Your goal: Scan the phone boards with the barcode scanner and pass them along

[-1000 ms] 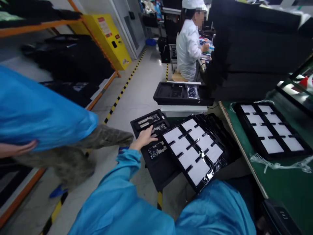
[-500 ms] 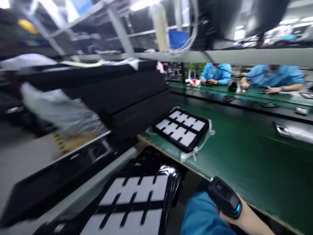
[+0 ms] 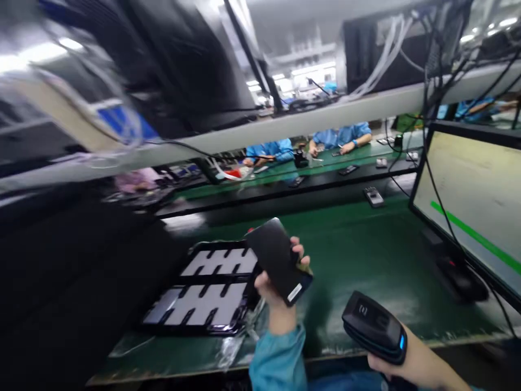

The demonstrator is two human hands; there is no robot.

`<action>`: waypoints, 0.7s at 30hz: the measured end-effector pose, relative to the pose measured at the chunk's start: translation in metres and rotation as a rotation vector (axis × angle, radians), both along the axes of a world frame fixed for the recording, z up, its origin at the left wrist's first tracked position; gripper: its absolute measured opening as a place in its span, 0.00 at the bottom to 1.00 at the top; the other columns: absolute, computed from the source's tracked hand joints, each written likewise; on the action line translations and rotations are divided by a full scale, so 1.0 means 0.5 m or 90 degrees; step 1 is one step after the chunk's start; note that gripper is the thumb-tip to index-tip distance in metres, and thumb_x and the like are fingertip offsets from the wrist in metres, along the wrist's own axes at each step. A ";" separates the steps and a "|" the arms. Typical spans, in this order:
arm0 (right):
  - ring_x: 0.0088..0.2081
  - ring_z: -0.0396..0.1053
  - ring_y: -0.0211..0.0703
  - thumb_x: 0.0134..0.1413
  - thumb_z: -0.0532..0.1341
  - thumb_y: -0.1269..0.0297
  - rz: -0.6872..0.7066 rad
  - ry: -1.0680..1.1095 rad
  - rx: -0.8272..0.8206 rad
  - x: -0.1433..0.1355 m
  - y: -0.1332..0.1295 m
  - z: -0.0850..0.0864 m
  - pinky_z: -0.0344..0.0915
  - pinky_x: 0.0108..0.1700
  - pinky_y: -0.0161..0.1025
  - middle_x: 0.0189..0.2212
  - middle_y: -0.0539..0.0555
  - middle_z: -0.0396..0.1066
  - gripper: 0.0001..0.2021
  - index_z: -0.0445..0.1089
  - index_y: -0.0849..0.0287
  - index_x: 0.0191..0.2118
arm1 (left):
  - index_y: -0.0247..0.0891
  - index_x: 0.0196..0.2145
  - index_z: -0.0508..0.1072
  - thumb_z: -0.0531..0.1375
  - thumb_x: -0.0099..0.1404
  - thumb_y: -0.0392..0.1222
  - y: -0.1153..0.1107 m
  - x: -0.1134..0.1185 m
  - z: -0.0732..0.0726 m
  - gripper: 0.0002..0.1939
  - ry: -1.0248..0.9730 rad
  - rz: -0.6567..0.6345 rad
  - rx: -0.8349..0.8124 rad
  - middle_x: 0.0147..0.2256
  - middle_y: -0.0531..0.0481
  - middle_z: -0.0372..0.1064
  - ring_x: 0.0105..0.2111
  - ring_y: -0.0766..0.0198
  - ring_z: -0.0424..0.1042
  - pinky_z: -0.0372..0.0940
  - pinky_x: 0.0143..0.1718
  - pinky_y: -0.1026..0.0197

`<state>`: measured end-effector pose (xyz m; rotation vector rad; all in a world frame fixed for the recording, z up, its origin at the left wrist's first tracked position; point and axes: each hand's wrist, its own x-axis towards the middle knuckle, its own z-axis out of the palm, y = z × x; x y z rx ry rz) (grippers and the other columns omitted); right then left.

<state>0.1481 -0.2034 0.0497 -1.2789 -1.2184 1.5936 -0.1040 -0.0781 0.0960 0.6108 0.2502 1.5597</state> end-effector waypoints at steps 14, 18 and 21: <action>0.17 0.59 0.32 0.41 0.72 0.45 0.050 0.186 -0.022 0.064 0.093 0.046 0.59 0.24 0.31 0.15 0.44 0.63 0.23 0.67 0.59 0.20 | 0.48 0.50 0.74 0.64 0.57 0.42 0.136 0.193 -0.131 0.21 0.072 -0.160 -0.274 0.47 0.48 0.71 0.40 0.61 0.70 0.70 0.39 0.58; 0.18 0.60 0.33 0.43 0.72 0.52 -0.070 0.105 0.033 0.052 0.125 0.046 0.59 0.22 0.30 0.18 0.44 0.65 0.17 0.67 0.58 0.27 | 0.51 0.52 0.74 0.67 0.50 0.66 0.142 0.182 -0.150 0.34 0.150 -0.134 -0.300 0.56 0.47 0.69 0.44 0.55 0.71 0.72 0.40 0.54; 0.24 0.62 0.36 0.44 0.69 0.60 -0.154 0.009 0.130 0.026 0.145 0.071 0.66 0.30 0.33 0.24 0.46 0.68 0.11 0.68 0.57 0.29 | 0.55 0.49 0.74 0.71 0.47 0.60 0.139 0.172 -0.160 0.31 0.208 -0.114 -0.286 0.55 0.52 0.70 0.41 0.59 0.71 0.73 0.39 0.57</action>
